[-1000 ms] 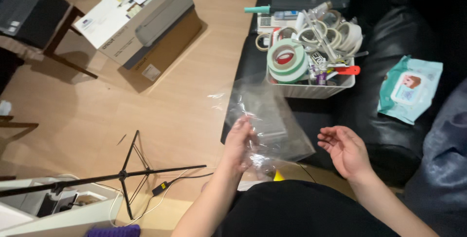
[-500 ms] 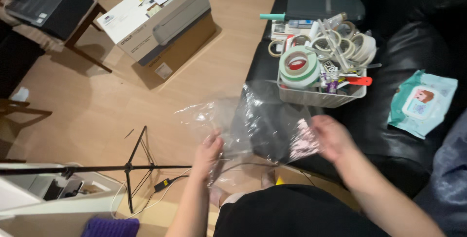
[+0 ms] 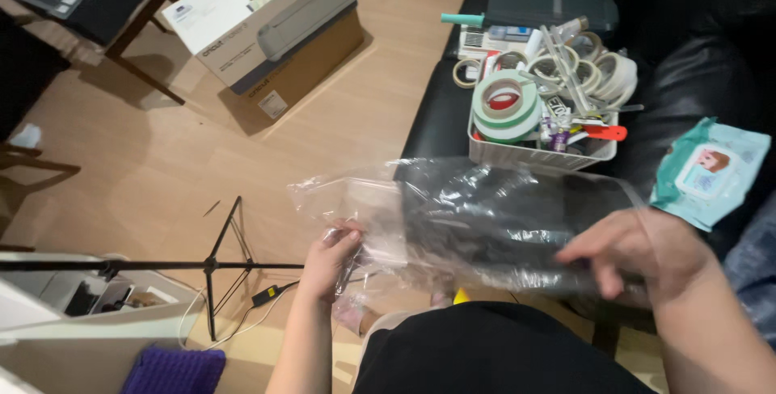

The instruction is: The person picks up small colorful charms and metal rings from a desk by hand, places them into a white rectangular tray, then takes a clear plastic bag and puts several items into it.

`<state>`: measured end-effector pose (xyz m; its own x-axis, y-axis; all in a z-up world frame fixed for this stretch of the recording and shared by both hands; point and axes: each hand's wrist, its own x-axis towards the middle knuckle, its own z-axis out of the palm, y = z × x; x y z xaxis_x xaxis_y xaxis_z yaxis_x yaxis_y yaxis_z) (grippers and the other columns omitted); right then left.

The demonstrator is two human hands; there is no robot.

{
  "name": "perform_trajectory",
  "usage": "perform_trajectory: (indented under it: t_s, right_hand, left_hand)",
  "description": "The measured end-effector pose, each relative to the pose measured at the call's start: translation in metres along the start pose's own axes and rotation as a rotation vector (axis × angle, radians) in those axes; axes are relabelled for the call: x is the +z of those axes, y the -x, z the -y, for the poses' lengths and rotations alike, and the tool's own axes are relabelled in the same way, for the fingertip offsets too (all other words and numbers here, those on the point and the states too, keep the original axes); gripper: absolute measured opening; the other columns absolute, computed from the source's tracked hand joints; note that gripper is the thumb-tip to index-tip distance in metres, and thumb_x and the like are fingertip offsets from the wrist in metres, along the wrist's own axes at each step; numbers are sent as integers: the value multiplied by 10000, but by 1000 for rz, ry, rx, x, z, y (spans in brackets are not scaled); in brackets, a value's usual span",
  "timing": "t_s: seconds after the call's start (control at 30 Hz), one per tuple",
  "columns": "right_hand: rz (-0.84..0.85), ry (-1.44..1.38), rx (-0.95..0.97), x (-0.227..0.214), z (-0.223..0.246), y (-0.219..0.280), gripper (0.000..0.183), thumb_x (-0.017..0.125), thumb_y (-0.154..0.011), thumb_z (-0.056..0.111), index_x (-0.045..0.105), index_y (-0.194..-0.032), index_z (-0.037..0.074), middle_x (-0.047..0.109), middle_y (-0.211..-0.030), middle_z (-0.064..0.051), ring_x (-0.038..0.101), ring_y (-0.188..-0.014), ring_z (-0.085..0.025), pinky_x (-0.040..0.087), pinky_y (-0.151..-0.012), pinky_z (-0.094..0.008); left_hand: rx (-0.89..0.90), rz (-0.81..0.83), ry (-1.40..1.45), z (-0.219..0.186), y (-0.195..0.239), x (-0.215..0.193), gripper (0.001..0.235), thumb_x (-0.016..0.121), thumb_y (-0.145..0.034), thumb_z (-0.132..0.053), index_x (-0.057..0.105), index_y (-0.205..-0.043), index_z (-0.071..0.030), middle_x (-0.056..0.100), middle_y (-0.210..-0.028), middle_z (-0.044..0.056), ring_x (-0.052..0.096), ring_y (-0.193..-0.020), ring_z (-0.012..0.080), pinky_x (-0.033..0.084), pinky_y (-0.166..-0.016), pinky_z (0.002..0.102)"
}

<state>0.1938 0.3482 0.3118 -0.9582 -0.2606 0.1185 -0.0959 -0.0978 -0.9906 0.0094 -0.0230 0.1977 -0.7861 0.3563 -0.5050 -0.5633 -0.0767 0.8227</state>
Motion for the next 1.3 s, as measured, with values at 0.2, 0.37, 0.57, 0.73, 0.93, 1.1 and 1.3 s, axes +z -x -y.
perform_trajectory:
  t_s: [0.2, 0.37, 0.57, 0.73, 0.93, 1.1, 1.3]
  right_hand:
    - [167, 229, 941, 33, 2, -41, 774, 585, -775, 305, 189, -1438, 359, 656, -1219, -7, 545, -408, -88, 463, -398, -187]
    - [-10, 92, 760, 22, -26, -20, 532, 525, -813, 339, 427, -1313, 186, 713, -904, -83, 541, -554, -119, 432, -476, -207]
    - [-228, -433, 11, -27, -51, 38, 376, 463, -954, 250, 550, -1117, -77, 651, -1011, -227, 669, -875, -296, 567, -689, -343]
    - [-486, -477, -29, -40, -60, 70, 398, 547, -950, 298, 597, -1036, -88, 680, -902, -226, 684, -794, -312, 564, -684, -419]
    - [-523, -15, 265, -35, -69, 57, 104, 712, -689, 41, 678, -765, -21, 662, -611, -117, 608, -533, -160, 475, -509, -258]
    - [-854, 10, 149, -36, -66, 51, 87, 621, -775, -24, 621, -861, -8, 598, -677, -97, 588, -563, -165, 507, -556, -248]
    - [221, -1038, -43, -7, -19, 32, 479, 331, -930, 188, 474, -1222, -164, 237, -1310, -447, 397, -1162, -562, 416, -928, -572]
  left_hand:
    - [12, 190, 14, 0, -13, 31, 151, 627, -797, -16, 578, -936, -49, 595, -837, 83, 552, -748, 173, 435, -664, 278]
    - [44, 247, -145, -11, -20, 40, 112, 643, -800, -73, 597, -902, -71, 622, -821, 53, 524, -690, 128, 399, -590, 248]
    - [14, 118, -111, -19, -33, 19, 257, 622, -795, -79, 573, -1047, -75, 629, -1002, 72, 604, -845, 161, 410, -515, 272]
    - [-55, 82, -142, -30, -26, 7, 391, 604, -784, -81, 564, -1173, -90, 636, -1044, 112, 584, -814, 203, 444, -582, 330]
    - [-162, 270, 139, -28, -29, -5, 501, 595, -777, -32, 512, -1268, -90, 663, -970, 117, 421, -459, 61, 268, -411, 173]
    - [-64, 371, 86, -30, -31, -7, 590, 573, -794, -30, 433, -1367, -48, 652, -975, 137, 597, -829, 161, 421, -723, 236]
    - [-56, 390, 124, -24, -32, -10, 623, 568, -773, -13, 396, -1373, -9, 637, -1073, 192, 589, -996, 220, 390, -863, 286]
